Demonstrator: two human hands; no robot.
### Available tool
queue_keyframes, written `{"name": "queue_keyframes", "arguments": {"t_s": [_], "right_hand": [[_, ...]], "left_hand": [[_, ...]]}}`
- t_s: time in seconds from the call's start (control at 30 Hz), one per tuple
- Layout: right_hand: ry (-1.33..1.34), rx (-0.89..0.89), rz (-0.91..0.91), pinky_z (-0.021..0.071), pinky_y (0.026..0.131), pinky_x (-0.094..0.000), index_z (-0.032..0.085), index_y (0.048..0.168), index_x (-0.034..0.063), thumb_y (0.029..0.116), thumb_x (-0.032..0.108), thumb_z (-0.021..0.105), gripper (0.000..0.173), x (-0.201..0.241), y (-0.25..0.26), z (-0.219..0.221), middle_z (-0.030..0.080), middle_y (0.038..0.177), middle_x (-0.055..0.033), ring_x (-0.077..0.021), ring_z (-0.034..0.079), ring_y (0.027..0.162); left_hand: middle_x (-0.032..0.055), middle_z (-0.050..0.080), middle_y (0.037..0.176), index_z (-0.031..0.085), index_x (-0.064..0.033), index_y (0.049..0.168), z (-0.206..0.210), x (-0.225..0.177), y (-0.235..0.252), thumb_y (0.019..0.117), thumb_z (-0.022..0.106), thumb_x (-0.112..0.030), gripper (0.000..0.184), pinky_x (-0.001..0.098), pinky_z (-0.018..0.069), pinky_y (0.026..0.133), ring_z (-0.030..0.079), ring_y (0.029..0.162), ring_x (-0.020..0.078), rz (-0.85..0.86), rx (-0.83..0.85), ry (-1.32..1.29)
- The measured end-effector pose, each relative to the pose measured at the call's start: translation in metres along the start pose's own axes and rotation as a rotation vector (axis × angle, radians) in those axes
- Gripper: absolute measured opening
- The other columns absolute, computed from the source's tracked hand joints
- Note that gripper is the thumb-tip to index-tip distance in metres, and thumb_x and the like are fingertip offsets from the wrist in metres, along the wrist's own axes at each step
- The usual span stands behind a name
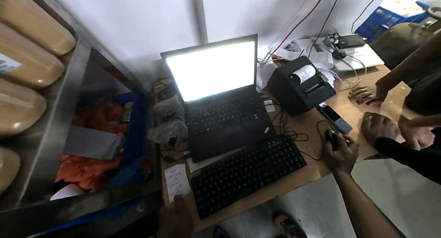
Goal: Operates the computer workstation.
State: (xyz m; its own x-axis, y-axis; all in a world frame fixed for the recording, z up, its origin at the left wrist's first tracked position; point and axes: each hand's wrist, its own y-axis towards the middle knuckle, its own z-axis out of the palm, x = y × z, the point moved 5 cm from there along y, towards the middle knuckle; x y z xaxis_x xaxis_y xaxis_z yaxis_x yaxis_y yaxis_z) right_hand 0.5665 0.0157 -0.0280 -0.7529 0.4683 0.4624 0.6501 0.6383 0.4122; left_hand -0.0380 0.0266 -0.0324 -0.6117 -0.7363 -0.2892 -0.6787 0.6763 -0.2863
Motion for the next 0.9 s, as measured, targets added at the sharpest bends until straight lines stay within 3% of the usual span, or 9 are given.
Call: {"name": "queue_keyframes", "arguments": {"t_s": [0.1, 0.37, 0.9], "right_hand": [[-0.001, -0.015, -0.015, 0.0397, 0.101, -0.0715, 0.065, 0.131, 0.0013, 0.0913, 0.022, 0.060, 0.045, -0.001, -0.001, 0.001, 0.053, 0.138, -0.0331, -0.0550, 0.050, 0.128], [0.005, -0.028, -0.026, 0.0414, 0.101, -0.0693, 0.065, 0.130, -0.0003, 0.0912, 0.020, 0.061, 0.044, 0.001, -0.001, -0.002, 0.053, 0.137, -0.0334, -0.0548, 0.051, 0.125], [0.019, -0.022, -0.016, 0.0400, 0.101, -0.0697, 0.066, 0.129, -0.0001, 0.0877, 0.022, 0.061, 0.047, -0.004, 0.000, 0.000, 0.052, 0.137, -0.0341, -0.0550, 0.050, 0.126]], "left_hand": [[0.0280, 0.065, 0.129, 0.048, 0.0048, 0.145, -0.005, -0.003, -0.004, 0.1054, 0.043, -0.055, 0.072, 0.0602, 0.0523, 0.099, 0.066, 0.118, 0.0421, -0.015, -0.003, -0.001], [0.0296, 0.061, 0.135, 0.046, 0.0063, 0.147, -0.004, -0.003, -0.004, 0.1067, 0.040, -0.054, 0.072, 0.0594, 0.0497, 0.104, 0.063, 0.124, 0.0426, -0.004, 0.020, -0.022], [0.0283, 0.065, 0.129, 0.050, 0.0061, 0.142, 0.004, 0.003, 0.004, 0.1052, 0.043, -0.055, 0.072, 0.0597, 0.0519, 0.101, 0.065, 0.119, 0.0423, -0.010, -0.011, -0.031]]}}
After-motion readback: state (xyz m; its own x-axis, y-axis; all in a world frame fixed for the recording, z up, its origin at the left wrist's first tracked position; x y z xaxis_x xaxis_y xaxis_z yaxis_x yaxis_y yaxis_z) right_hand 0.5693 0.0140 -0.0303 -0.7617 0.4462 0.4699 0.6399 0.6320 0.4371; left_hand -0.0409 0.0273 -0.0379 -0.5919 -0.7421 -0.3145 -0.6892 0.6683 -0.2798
